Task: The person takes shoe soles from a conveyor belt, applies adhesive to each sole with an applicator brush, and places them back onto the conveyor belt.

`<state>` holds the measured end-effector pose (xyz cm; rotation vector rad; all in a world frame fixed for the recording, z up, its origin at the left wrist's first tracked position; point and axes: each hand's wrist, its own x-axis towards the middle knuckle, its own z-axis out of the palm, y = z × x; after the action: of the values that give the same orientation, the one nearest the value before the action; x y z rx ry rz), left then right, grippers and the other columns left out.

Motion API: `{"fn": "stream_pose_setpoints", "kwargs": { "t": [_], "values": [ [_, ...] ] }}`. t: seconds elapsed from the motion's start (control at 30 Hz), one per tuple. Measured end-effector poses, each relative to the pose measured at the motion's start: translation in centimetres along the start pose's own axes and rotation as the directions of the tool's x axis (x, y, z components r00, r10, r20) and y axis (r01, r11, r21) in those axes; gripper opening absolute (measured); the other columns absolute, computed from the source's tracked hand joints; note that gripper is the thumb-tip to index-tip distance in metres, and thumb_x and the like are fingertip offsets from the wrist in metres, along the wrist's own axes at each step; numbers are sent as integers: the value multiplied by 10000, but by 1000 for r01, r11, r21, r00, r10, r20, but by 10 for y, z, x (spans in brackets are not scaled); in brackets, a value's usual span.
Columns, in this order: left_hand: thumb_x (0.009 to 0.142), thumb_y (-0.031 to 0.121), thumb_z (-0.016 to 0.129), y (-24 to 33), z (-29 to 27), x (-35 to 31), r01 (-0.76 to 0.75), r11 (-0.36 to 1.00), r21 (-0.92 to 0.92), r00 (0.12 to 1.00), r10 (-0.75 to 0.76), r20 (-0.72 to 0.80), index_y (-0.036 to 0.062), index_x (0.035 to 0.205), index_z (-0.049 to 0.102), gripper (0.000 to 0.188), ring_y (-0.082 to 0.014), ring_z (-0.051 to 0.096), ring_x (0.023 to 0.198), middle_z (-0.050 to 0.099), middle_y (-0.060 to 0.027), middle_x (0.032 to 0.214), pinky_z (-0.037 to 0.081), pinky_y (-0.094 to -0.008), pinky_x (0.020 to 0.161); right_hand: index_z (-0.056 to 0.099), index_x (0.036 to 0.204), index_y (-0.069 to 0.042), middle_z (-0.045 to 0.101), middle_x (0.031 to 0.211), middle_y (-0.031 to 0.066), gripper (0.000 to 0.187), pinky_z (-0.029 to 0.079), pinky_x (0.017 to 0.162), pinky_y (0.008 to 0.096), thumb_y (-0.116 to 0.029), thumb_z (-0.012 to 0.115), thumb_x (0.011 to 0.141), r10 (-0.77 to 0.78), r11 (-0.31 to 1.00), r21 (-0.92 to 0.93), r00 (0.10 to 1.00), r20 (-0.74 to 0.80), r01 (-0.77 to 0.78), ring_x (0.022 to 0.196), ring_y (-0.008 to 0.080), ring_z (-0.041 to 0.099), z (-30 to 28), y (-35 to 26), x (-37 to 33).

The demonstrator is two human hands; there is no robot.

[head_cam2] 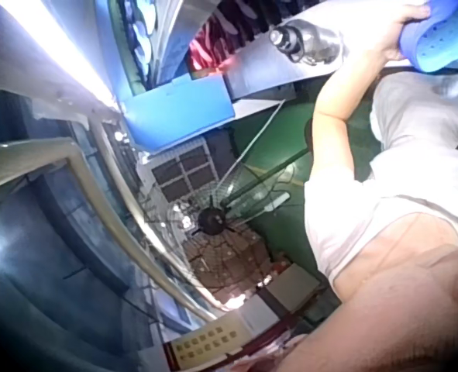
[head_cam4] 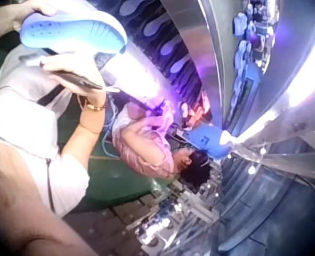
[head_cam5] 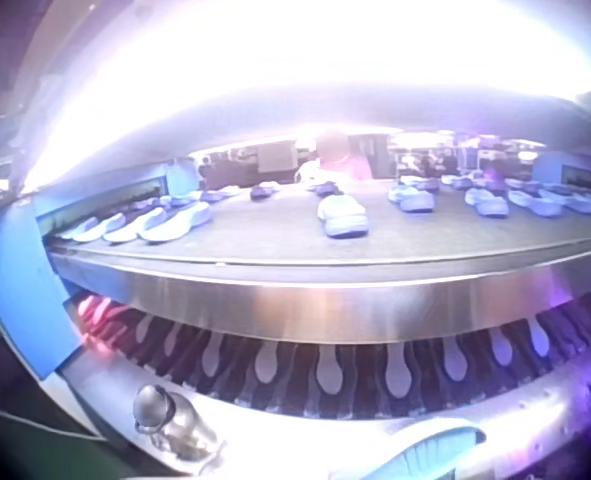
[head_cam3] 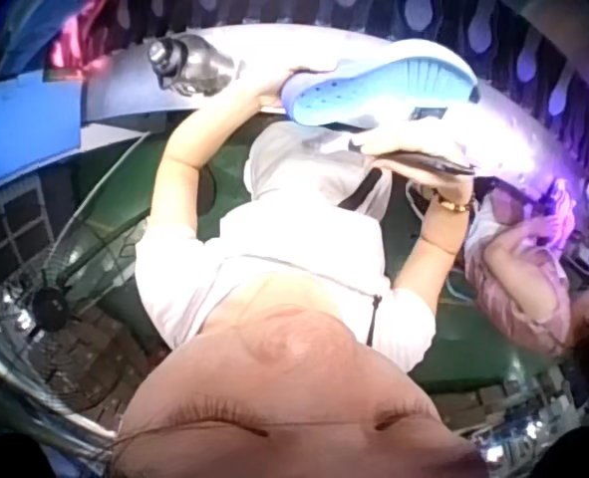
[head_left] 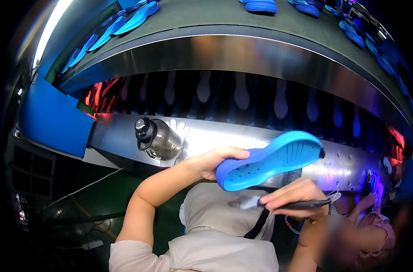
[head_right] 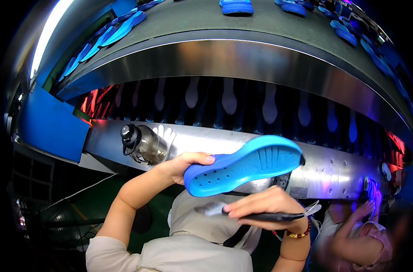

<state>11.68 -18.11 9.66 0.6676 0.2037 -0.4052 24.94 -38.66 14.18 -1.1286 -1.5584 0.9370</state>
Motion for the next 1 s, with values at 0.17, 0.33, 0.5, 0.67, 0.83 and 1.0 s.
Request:
{"fn": "stream_pose_setpoints", "kwargs": {
  "t": [0.17,0.33,0.5,0.67,0.83,1.0],
  "values": [
    [821,320,521,-3,-3,-2,81,948,307,996,-63,-68,-63,1228,407,571,-217,525,1026,503,-183,1170,414,-317,890,645,849,2,648,900,146,188,513,737,293,30,667,664,84,974,-209,996,-3,-83,837,240,642,-8,-1,2],
    [840,348,505,2,-12,-14,81,971,227,993,-58,-105,-70,1206,433,560,-221,529,1018,518,-180,1151,414,-318,887,628,866,12,645,910,143,171,514,730,288,30,648,697,13,984,-177,997,-71,-25,838,240,639,-14,1,-1],
    [840,350,500,3,-16,-23,-36,948,318,989,79,-124,-48,1241,400,574,-218,551,978,514,-183,1157,448,-311,845,638,866,10,641,938,141,171,501,780,294,22,656,696,118,967,-220,991,-58,-128,896,230,625,-11,14,-12],
    [831,361,480,5,-24,-32,-124,980,157,977,149,-155,-54,1255,380,602,-229,518,1037,485,-193,1194,429,-326,873,653,874,-4,642,928,153,198,492,806,299,57,651,686,129,972,-133,913,-386,-193,886,219,625,-13,24,-12],
    [858,415,392,14,-23,-45,-205,913,352,964,252,-91,-53,1235,413,601,-265,488,1086,472,-182,1221,378,-347,938,655,826,4,654,890,139,183,498,738,282,6,689,645,90,980,-153,972,-217,-125,784,208,645,-6,12,-17],
    [804,567,417,-29,-57,14,-578,763,-289,816,549,-182,72,1254,413,669,-295,422,1159,415,-110,1292,300,-516,977,643,814,11,652,835,144,190,481,717,291,39,655,627,-65,991,-137,874,-481,-2,770,225,623,8,25,-4]
  ]
}}
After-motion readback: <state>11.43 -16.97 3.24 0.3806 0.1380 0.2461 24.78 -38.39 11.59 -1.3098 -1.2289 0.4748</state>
